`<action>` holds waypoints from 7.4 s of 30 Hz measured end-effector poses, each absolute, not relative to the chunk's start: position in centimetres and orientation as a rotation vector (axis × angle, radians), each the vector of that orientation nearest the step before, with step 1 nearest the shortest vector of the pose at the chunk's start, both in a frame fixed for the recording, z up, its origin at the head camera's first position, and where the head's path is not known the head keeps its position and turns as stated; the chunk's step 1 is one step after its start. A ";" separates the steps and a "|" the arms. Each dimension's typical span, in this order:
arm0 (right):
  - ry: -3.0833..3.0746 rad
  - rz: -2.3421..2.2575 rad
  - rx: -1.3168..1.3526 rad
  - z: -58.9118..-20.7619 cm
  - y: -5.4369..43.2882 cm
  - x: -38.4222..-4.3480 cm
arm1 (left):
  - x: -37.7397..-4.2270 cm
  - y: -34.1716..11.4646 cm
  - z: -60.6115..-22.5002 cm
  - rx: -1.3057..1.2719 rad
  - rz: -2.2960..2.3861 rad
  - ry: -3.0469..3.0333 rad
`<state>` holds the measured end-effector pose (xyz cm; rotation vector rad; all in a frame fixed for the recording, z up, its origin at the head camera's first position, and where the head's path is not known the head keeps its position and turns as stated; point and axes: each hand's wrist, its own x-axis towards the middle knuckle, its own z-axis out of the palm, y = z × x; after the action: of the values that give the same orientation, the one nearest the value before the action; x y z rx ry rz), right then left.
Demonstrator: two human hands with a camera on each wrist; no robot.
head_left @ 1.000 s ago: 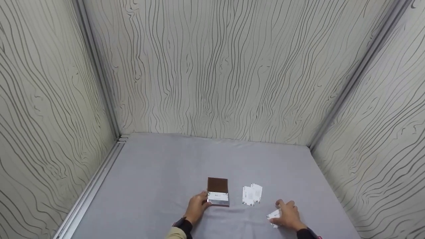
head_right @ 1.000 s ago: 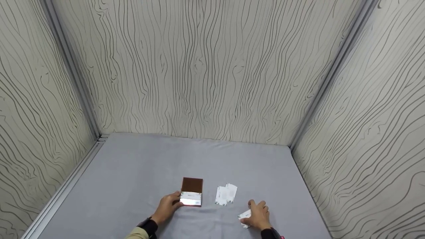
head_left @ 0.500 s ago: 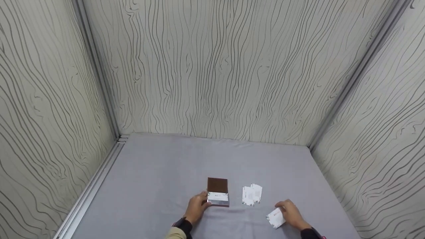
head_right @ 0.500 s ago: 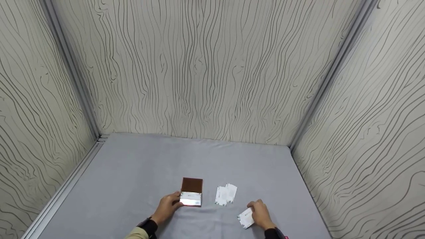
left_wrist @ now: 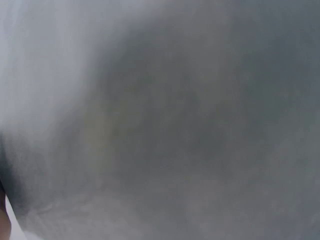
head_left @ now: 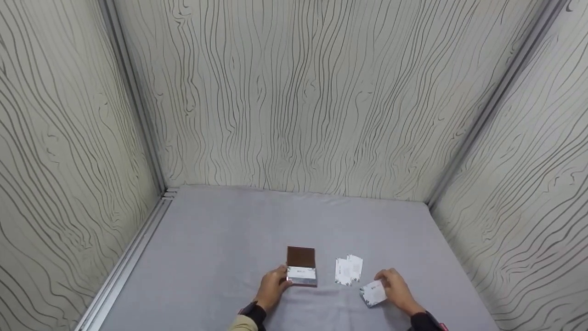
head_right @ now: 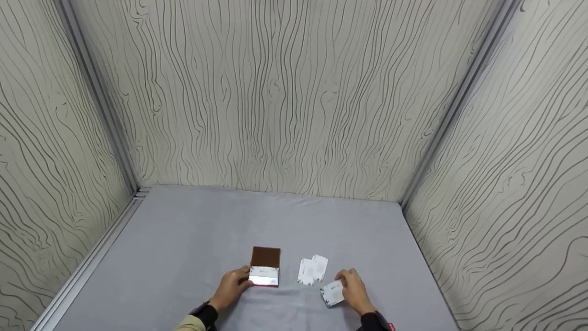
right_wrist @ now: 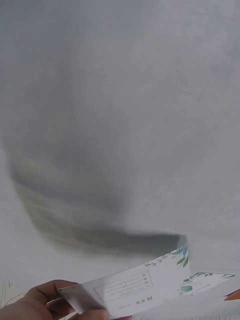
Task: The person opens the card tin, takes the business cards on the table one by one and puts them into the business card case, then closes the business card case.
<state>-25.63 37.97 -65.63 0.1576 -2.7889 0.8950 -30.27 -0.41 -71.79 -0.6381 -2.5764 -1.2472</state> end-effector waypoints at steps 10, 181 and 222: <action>-2.737 0.970 0.189 -65.8 35.0 -26.8 | -30.5 -0.3 -71.9 -0.638 -1.229 -2.571; -3.098 0.572 0.031 -67.6 32.6 -29.5 | -30.4 -0.4 -72.0 -0.682 -1.279 -2.496; -2.549 1.179 0.459 -65.7 27.2 -31.1 | -30.4 -0.4 -72.1 -0.671 -1.214 -2.513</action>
<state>-31.07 27.22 -65.66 0.4592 -2.5494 1.1788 -30.36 -0.36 -72.08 -0.6715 -2.5126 -1.2137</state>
